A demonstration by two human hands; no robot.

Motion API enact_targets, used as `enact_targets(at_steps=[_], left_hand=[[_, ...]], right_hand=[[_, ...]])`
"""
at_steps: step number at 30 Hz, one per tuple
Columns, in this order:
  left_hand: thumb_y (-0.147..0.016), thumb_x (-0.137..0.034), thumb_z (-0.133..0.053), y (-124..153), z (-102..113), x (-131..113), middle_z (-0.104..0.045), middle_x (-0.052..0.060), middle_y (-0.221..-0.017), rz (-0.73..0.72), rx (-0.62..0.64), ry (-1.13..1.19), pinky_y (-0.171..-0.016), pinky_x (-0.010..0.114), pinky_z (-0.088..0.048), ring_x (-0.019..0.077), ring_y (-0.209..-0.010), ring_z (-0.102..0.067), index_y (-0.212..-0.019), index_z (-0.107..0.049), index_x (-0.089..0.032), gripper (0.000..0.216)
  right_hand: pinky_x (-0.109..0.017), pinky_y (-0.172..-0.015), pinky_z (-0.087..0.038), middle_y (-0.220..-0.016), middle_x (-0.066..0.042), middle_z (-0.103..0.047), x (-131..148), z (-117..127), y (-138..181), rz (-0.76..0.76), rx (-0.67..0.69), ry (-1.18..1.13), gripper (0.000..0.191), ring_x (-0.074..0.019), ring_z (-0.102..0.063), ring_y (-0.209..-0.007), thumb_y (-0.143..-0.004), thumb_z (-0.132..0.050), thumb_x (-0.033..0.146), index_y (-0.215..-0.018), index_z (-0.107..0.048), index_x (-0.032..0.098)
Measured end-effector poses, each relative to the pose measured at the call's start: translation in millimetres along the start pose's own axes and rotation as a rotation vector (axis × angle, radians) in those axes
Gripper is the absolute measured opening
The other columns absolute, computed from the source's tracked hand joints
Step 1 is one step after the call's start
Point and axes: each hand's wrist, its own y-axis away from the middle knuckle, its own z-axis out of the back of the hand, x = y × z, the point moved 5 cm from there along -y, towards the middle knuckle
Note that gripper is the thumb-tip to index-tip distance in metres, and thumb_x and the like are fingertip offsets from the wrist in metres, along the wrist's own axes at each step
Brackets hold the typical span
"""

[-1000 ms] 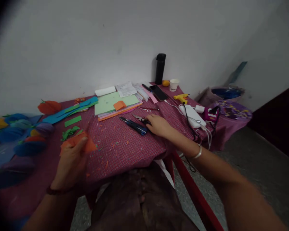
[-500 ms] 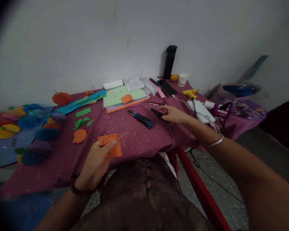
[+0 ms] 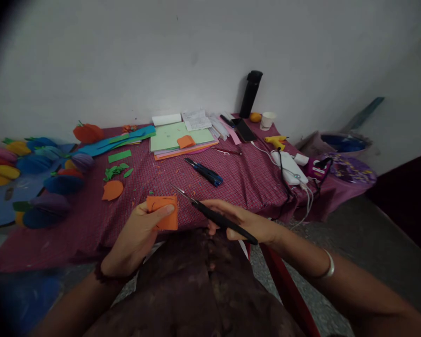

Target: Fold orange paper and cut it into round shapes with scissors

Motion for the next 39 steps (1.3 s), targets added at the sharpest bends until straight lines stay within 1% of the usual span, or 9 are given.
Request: enact_targets(at_steps=[4, 6, 10, 15, 21, 26, 30, 34, 39], left_hand=[[-0.058, -0.025, -0.084, -2, 2, 0, -0.067, 0.001, -0.071, -0.028, 0.004, -0.037, -0.060, 0.022, -0.044, 0.0101, -0.062, -0.056, -0.071, -0.071, -0.014, 0.022], [-0.059, -0.025, -0.084, -2, 2, 0, -0.067, 0.000, -0.072, -0.035, 0.007, -0.059, -0.060, 0.021, -0.043, 0.0093, -0.062, -0.055, -0.072, -0.072, -0.014, 0.020], [-0.059, -0.024, -0.083, -4, 2, 0, -0.066, 0.000, -0.070, -0.032, 0.007, -0.094, -0.059, 0.019, -0.042, 0.0084, -0.062, -0.054, -0.071, -0.072, -0.014, 0.019], [-0.061, -0.024, -0.082, -5, 1, 0, -0.064, -0.001, -0.069, -0.015, 0.038, -0.107, -0.058, 0.019, -0.040, 0.0077, -0.061, -0.053, -0.071, -0.070, -0.014, 0.019], [-0.061, -0.024, -0.081, -4, 1, 2, -0.062, -0.002, -0.066, 0.012, 0.049, -0.140, -0.055, 0.019, -0.038, 0.0071, -0.058, -0.050, -0.070, -0.068, -0.014, 0.019], [-0.061, -0.024, -0.081, -5, -1, 2, -0.062, -0.002, -0.066, 0.020, 0.058, -0.145, -0.055, 0.019, -0.038, 0.0073, -0.058, -0.050, -0.068, -0.067, -0.014, 0.019], [-0.061, -0.024, -0.081, -5, -1, 2, -0.062, -0.002, -0.066, 0.028, 0.049, -0.153, -0.055, 0.019, -0.038, 0.0076, -0.058, -0.050, -0.067, -0.066, -0.014, 0.019], [-0.060, -0.024, -0.081, -5, -1, 3, -0.062, -0.002, -0.066, 0.035, 0.052, -0.157, -0.056, 0.020, -0.038, 0.0084, -0.058, -0.051, -0.067, -0.067, -0.015, 0.019], [-0.059, -0.024, -0.082, -7, 0, 4, -0.063, -0.002, -0.066, 0.043, 0.040, -0.158, -0.056, 0.020, -0.038, 0.0086, -0.058, -0.051, -0.067, -0.067, -0.015, 0.019]], right_hand=[[-0.027, -0.076, -0.044, -0.095, -0.004, -0.056, 4, -7, -4, -0.090, -0.029, 0.038, 0.088, -0.0158, -0.055, -0.088, -0.075, -0.073, 0.053, -0.146, -0.033, 0.019], [-0.026, -0.072, -0.042, -0.092, -0.003, -0.055, 5, -8, -6, -0.110, -0.042, 0.054, 0.086, -0.0146, -0.054, -0.084, -0.074, -0.073, 0.053, -0.144, -0.036, 0.019], [-0.025, -0.073, -0.041, -0.093, -0.002, -0.053, 2, -6, -7, -0.089, -0.055, 0.062, 0.081, -0.0132, -0.052, -0.084, -0.074, -0.074, 0.051, -0.141, -0.041, 0.020], [-0.024, -0.072, -0.041, -0.093, -0.002, -0.053, -4, -4, -9, -0.119, -0.062, 0.036, 0.079, -0.0117, -0.052, -0.083, -0.076, -0.075, 0.045, -0.142, -0.041, 0.018], [-0.024, -0.071, -0.043, -0.090, -0.001, -0.054, -5, -3, -10, -0.146, -0.079, 0.057, 0.076, -0.0109, -0.051, -0.079, -0.077, -0.075, 0.042, -0.142, -0.043, 0.019], [-0.022, -0.066, -0.044, -0.087, -0.001, -0.054, -7, -2, -10, -0.117, -0.058, 0.031, 0.076, -0.0101, -0.051, -0.076, -0.077, -0.074, 0.045, -0.141, -0.044, 0.018], [-0.021, -0.062, -0.046, -0.083, -0.001, -0.055, -11, -2, -10, -0.107, -0.033, -0.010, 0.077, -0.0099, -0.054, -0.072, -0.078, -0.072, 0.047, -0.142, -0.042, 0.016], [-0.021, -0.061, -0.047, -0.079, 0.000, -0.055, -11, -3, -9, -0.104, -0.041, -0.023, 0.073, -0.0091, -0.055, -0.069, -0.082, -0.069, 0.044, -0.143, -0.041, 0.014], [-0.020, -0.059, -0.047, -0.080, -0.001, -0.055, -12, -4, -10, -0.106, -0.045, -0.039, 0.075, -0.0090, -0.056, -0.069, -0.081, -0.070, 0.044, -0.142, -0.041, 0.014]])
